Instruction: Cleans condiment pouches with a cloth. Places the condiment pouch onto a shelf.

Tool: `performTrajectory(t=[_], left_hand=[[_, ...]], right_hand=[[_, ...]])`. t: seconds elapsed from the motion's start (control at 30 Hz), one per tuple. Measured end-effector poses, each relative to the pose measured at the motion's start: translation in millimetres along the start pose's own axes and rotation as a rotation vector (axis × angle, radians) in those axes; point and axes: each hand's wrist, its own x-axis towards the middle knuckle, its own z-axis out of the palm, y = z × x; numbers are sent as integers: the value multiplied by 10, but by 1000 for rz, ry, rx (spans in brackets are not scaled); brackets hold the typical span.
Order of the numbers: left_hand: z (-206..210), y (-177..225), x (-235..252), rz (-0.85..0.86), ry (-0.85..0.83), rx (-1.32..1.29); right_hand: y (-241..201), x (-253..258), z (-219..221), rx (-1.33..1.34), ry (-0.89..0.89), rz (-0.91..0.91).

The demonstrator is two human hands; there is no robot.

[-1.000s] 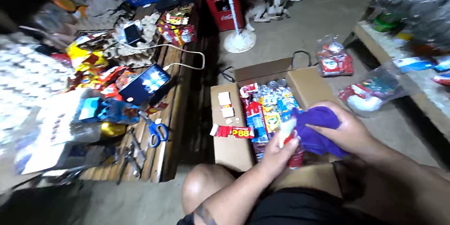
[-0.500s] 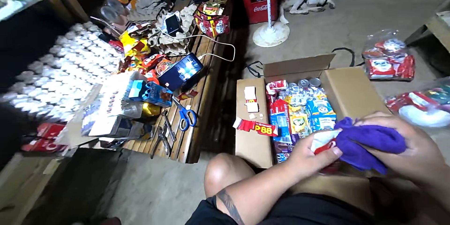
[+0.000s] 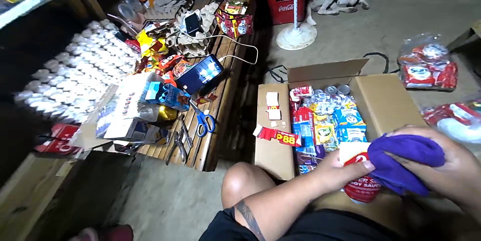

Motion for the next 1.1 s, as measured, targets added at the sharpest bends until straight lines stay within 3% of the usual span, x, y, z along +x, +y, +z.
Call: performTrajectory(t=[0.4, 0.63, 0.8, 0.87, 1.03, 1.1], left_hand=[[-26, -81, 24, 286, 48, 338], [-8, -10, 32, 127, 140, 358], [-30, -17, 54, -33, 254, 112], [-49, -53, 83, -103, 293, -34], [37, -10, 80, -234, 334, -269], [44, -26, 80, -242, 361, -375]], right_hand=[[39, -3, -12, 37, 41, 108], [127, 27, -54, -84, 138, 182], [190, 64, -111, -121, 346, 285], [104, 47, -37, -91, 280, 217], [100, -129, 419, -164, -218, 20], [130, -214, 549, -232, -273, -11]])
